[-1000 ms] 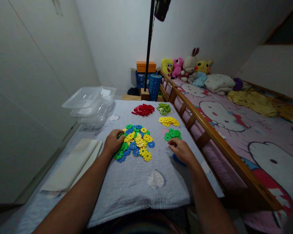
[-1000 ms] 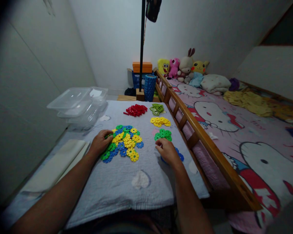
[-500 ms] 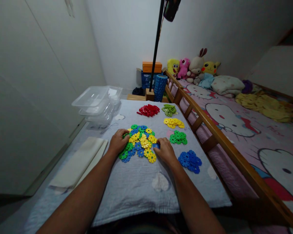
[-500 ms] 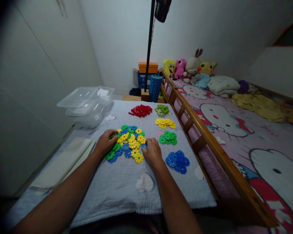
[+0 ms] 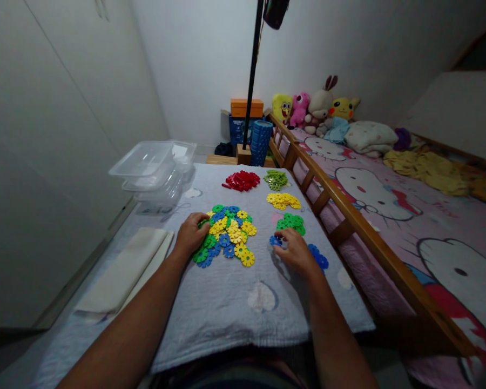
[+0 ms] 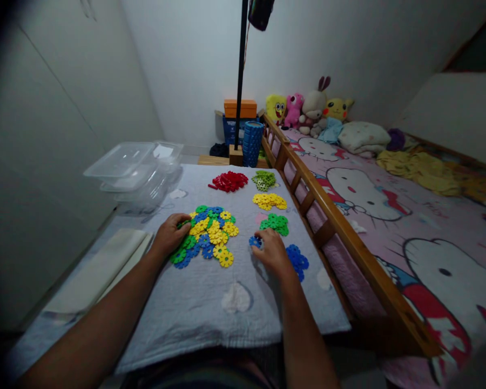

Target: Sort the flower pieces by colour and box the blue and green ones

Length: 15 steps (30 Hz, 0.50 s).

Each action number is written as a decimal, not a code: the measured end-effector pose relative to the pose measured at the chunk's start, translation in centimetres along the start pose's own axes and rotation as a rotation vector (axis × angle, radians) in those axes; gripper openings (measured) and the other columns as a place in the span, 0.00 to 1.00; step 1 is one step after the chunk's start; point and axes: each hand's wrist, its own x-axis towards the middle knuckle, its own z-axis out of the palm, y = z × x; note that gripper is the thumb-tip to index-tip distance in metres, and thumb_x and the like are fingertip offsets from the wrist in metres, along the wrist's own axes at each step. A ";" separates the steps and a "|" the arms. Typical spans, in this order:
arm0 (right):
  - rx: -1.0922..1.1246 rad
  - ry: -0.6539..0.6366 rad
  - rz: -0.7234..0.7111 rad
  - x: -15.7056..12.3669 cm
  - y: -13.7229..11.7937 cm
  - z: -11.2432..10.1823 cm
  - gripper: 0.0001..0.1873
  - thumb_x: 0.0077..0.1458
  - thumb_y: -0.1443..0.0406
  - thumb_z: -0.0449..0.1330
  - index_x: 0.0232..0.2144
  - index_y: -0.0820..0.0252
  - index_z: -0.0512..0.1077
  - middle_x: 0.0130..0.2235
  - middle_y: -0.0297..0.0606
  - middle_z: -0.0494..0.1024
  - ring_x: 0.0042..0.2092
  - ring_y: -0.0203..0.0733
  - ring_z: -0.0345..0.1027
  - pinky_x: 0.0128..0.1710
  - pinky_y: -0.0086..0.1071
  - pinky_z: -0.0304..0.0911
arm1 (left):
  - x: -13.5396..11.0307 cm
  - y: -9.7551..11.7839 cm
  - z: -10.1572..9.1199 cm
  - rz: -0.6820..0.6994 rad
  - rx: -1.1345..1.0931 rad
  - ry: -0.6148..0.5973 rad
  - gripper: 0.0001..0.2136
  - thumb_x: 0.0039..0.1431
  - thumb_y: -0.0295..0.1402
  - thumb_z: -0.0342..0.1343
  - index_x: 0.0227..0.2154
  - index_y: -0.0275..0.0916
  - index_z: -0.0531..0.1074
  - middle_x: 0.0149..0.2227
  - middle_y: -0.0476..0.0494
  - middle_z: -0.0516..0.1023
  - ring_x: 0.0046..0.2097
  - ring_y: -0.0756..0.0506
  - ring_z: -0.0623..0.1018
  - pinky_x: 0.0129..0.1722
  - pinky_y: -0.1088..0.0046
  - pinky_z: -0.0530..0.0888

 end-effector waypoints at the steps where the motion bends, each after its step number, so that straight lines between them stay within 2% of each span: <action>1: -0.009 0.020 0.014 -0.6 0.8 -0.9 0.15 0.51 0.66 0.61 0.43 0.60 0.76 0.43 0.42 0.76 0.46 0.46 0.69 0.49 0.37 0.62 | 0.0 0.0 0.0 -0.001 0.002 -0.001 0.14 0.55 0.40 0.51 0.40 0.40 0.75 0.45 0.41 0.78 0.49 0.40 0.76 0.55 0.63 0.71; 4: -0.052 0.087 0.072 -2.5 3.4 -3.2 0.15 0.53 0.64 0.60 0.44 0.60 0.76 0.42 0.43 0.77 0.46 0.47 0.69 0.51 0.38 0.63 | 0.1 0.0 0.0 -0.001 0.012 -0.005 0.14 0.55 0.40 0.51 0.40 0.40 0.75 0.45 0.41 0.78 0.49 0.40 0.76 0.55 0.63 0.71; 7: -0.098 0.096 0.134 -4.2 5.4 -4.5 0.18 0.52 0.63 0.60 0.45 0.61 0.76 0.43 0.44 0.77 0.47 0.49 0.69 0.52 0.40 0.63 | 0.1 0.0 0.0 0.006 0.017 0.000 0.15 0.55 0.40 0.50 0.39 0.40 0.75 0.45 0.40 0.78 0.49 0.40 0.76 0.55 0.63 0.71; 11: -0.133 0.035 0.173 -5.7 6.6 -4.8 0.18 0.51 0.63 0.60 0.45 0.62 0.77 0.44 0.46 0.77 0.48 0.50 0.69 0.53 0.41 0.62 | 0.0 0.2 -0.1 -0.006 0.024 0.008 0.14 0.54 0.40 0.51 0.39 0.41 0.75 0.45 0.41 0.78 0.49 0.40 0.76 0.55 0.62 0.71; 15: -0.144 0.027 0.172 -6.2 7.0 -4.6 0.18 0.51 0.64 0.60 0.45 0.60 0.77 0.45 0.45 0.77 0.49 0.50 0.69 0.54 0.42 0.62 | 0.0 0.4 -0.2 -0.011 0.021 -0.001 0.14 0.54 0.40 0.51 0.39 0.42 0.75 0.45 0.42 0.78 0.49 0.40 0.76 0.55 0.62 0.72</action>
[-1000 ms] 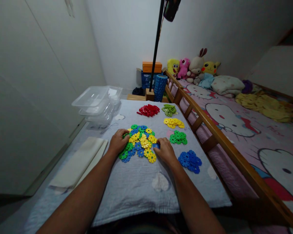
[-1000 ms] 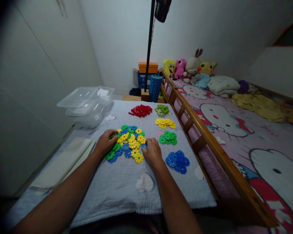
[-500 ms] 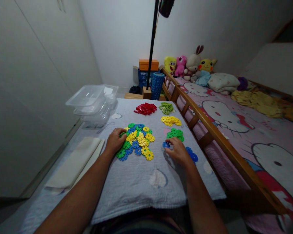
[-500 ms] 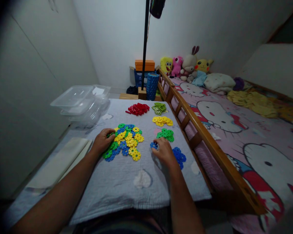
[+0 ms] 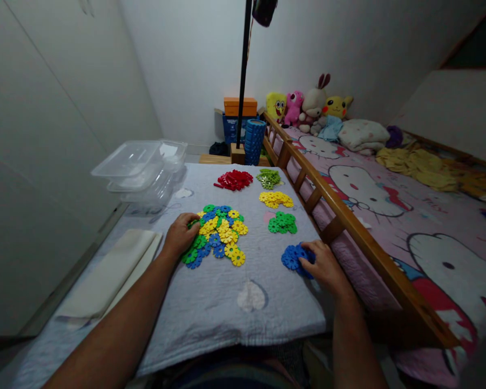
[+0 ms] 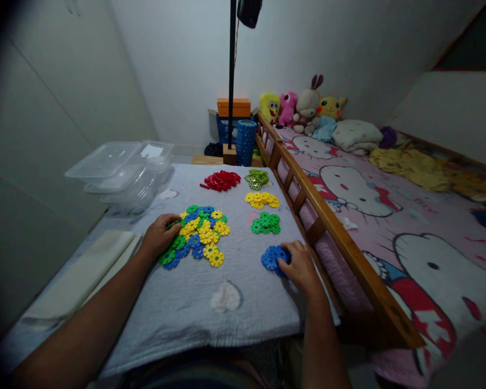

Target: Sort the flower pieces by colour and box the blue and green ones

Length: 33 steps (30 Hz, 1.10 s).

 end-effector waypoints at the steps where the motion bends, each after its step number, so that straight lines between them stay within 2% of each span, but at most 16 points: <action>1: -0.001 0.001 0.001 0.0 0.2 0.1 0.18 0.50 0.64 0.61 0.45 0.60 0.77 0.45 0.45 0.77 0.50 0.50 0.69 0.55 0.42 0.61 | 0.0 0.0 0.0 -0.001 -0.002 0.002 0.14 0.53 0.40 0.51 0.39 0.42 0.75 0.45 0.42 0.78 0.49 0.40 0.76 0.55 0.62 0.72; 7: 0.027 -0.004 -0.002 -0.4 1.3 0.2 0.20 0.50 0.62 0.63 0.47 0.57 0.76 0.46 0.44 0.76 0.50 0.50 0.69 0.54 0.43 0.63 | 0.0 -0.2 -0.1 -0.007 -0.010 -0.008 0.15 0.53 0.42 0.50 0.39 0.41 0.75 0.46 0.41 0.78 0.49 0.40 0.76 0.56 0.62 0.71; 11: 0.041 0.046 -0.002 -0.5 0.6 -0.2 0.17 0.53 0.62 0.61 0.46 0.58 0.76 0.46 0.45 0.77 0.50 0.50 0.69 0.54 0.43 0.63 | 0.0 -0.2 -0.2 -0.006 -0.008 -0.015 0.15 0.53 0.42 0.50 0.38 0.40 0.75 0.46 0.40 0.78 0.49 0.39 0.76 0.55 0.61 0.72; 16: 0.105 0.039 -0.127 0.6 -3.9 0.4 0.13 0.56 0.65 0.60 0.45 0.59 0.75 0.45 0.43 0.76 0.50 0.48 0.68 0.55 0.41 0.63 | -0.1 0.3 -0.4 -0.009 -0.013 -0.020 0.15 0.52 0.42 0.50 0.38 0.40 0.75 0.45 0.40 0.78 0.49 0.39 0.77 0.55 0.61 0.72; 20: 0.106 -0.075 -0.259 2.6 -8.6 2.1 0.13 0.57 0.67 0.60 0.45 0.59 0.75 0.46 0.43 0.77 0.51 0.47 0.67 0.55 0.40 0.61 | -0.1 0.3 -0.4 -0.013 -0.025 -0.017 0.15 0.53 0.42 0.50 0.38 0.41 0.75 0.45 0.41 0.78 0.49 0.40 0.77 0.55 0.62 0.72; 24: 0.044 -0.195 -0.278 5.5 -12.3 4.1 0.13 0.58 0.68 0.60 0.46 0.61 0.75 0.48 0.46 0.76 0.52 0.47 0.67 0.56 0.37 0.59 | -0.1 0.3 -0.5 -0.013 -0.040 -0.018 0.15 0.53 0.42 0.50 0.38 0.41 0.75 0.45 0.41 0.78 0.49 0.40 0.77 0.55 0.62 0.72; 28: -0.012 -0.183 -0.220 8.1 -14.1 6.2 0.13 0.59 0.68 0.58 0.47 0.62 0.74 0.49 0.48 0.74 0.52 0.47 0.66 0.56 0.35 0.58 | -0.3 0.3 -0.6 -0.012 -0.053 -0.016 0.14 0.54 0.41 0.51 0.38 0.41 0.75 0.45 0.42 0.79 0.49 0.40 0.77 0.55 0.61 0.72; 33: -0.038 -0.146 -0.135 9.6 -14.4 8.1 0.13 0.57 0.67 0.58 0.45 0.61 0.75 0.47 0.46 0.73 0.51 0.47 0.64 0.53 0.35 0.59 | -0.4 0.3 -0.5 -0.004 -0.067 -0.019 0.14 0.55 0.41 0.51 0.39 0.41 0.75 0.45 0.42 0.78 0.49 0.41 0.77 0.55 0.62 0.72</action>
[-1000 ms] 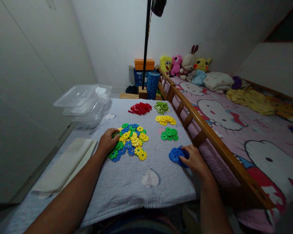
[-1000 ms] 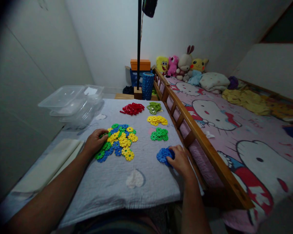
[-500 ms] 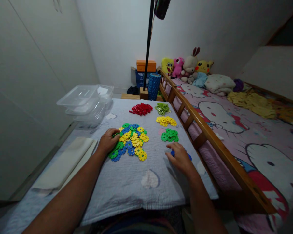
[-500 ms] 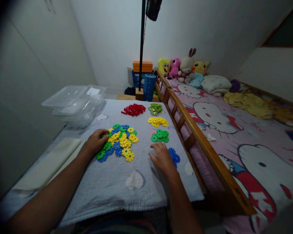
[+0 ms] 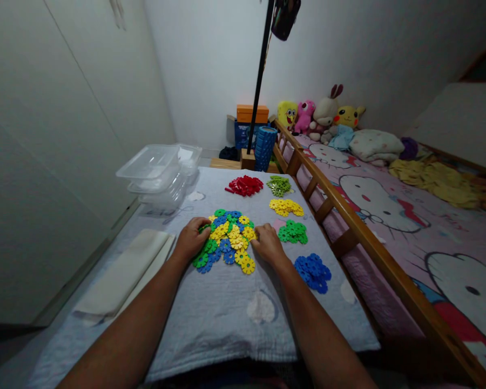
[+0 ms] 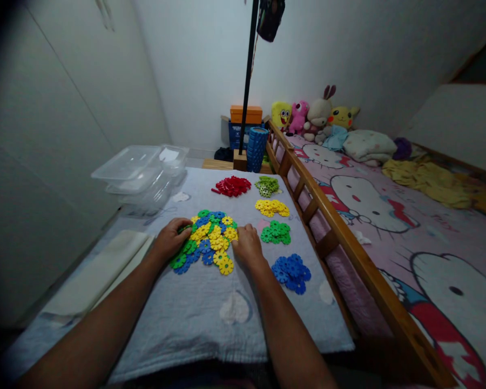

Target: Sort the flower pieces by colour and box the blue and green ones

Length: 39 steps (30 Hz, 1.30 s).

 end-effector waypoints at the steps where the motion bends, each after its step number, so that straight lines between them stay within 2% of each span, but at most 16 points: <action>1: 0.006 -0.002 0.002 0.1 0.1 0.2 0.13 0.56 0.66 0.59 0.45 0.61 0.75 0.46 0.46 0.73 0.51 0.47 0.65 0.53 0.34 0.59 | 0.0 0.0 0.0 0.005 -0.003 0.002 0.14 0.55 0.40 0.50 0.39 0.41 0.75 0.45 0.42 0.78 0.49 0.41 0.77 0.55 0.62 0.72; 8: -0.056 -0.030 0.026 0.2 0.7 -0.6 0.10 0.55 0.65 0.61 0.40 0.61 0.75 0.43 0.44 0.74 0.45 0.45 0.66 0.45 0.32 0.59 | 0.1 -0.2 0.1 0.019 -0.001 -0.008 0.13 0.55 0.39 0.51 0.39 0.40 0.75 0.45 0.41 0.78 0.49 0.41 0.77 0.55 0.62 0.72; 13: -0.214 -0.040 -0.033 0.7 2.1 -3.0 0.09 0.55 0.63 0.61 0.38 0.62 0.76 0.41 0.48 0.77 0.45 0.48 0.68 0.46 0.35 0.59 | 0.0 -0.4 0.2 0.030 -0.001 -0.013 0.13 0.56 0.39 0.51 0.39 0.42 0.75 0.45 0.42 0.78 0.49 0.40 0.77 0.56 0.61 0.71; 17: -0.274 -0.046 -0.054 2.4 4.4 -5.2 0.11 0.53 0.64 0.62 0.39 0.62 0.77 0.43 0.49 0.78 0.46 0.49 0.69 0.47 0.36 0.60 | 0.1 -0.4 0.3 0.024 -0.004 -0.012 0.12 0.55 0.40 0.51 0.38 0.42 0.75 0.45 0.42 0.78 0.50 0.40 0.77 0.56 0.61 0.71; 24: -0.279 0.102 0.081 7.3 10.0 -7.3 0.17 0.53 0.63 0.62 0.45 0.65 0.77 0.47 0.49 0.79 0.50 0.48 0.69 0.51 0.34 0.60 | 0.2 -0.5 0.3 0.028 -0.007 -0.018 0.12 0.55 0.40 0.52 0.38 0.42 0.75 0.46 0.42 0.78 0.49 0.40 0.77 0.56 0.60 0.71; 27: -0.180 0.158 0.182 9.2 12.3 -7.5 0.17 0.53 0.63 0.63 0.45 0.65 0.77 0.46 0.46 0.80 0.48 0.44 0.70 0.48 0.30 0.61 | 0.2 -0.3 0.1 0.027 -0.011 -0.026 0.12 0.55 0.40 0.52 0.38 0.42 0.75 0.45 0.42 0.78 0.49 0.40 0.77 0.56 0.61 0.71; 31: -0.049 0.148 0.313 11.1 14.7 -7.8 0.13 0.51 0.64 0.64 0.39 0.66 0.78 0.38 0.41 0.81 0.40 0.41 0.72 0.39 0.27 0.62 | 0.1 0.0 0.0 0.021 -0.027 -0.026 0.12 0.55 0.40 0.52 0.38 0.43 0.75 0.45 0.42 0.78 0.48 0.40 0.77 0.55 0.61 0.71; 35: -0.017 0.122 0.364 12.4 16.0 -8.0 0.11 0.48 0.65 0.65 0.34 0.68 0.79 0.30 0.39 0.80 0.34 0.41 0.73 0.33 0.26 0.62 | 0.1 0.0 0.1 0.017 -0.040 -0.013 0.11 0.54 0.40 0.52 0.37 0.43 0.75 0.44 0.43 0.79 0.48 0.40 0.77 0.55 0.61 0.72; 39: 0.007 0.095 0.391 13.1 16.6 -7.6 0.09 0.47 0.66 0.65 0.32 0.68 0.79 0.28 0.39 0.79 0.32 0.40 0.72 0.31 0.26 0.61 | 0.1 -0.3 0.1 0.016 -0.034 -0.014 0.11 0.54 0.40 0.53 0.37 0.43 0.75 0.44 0.43 0.79 0.48 0.40 0.77 0.55 0.61 0.72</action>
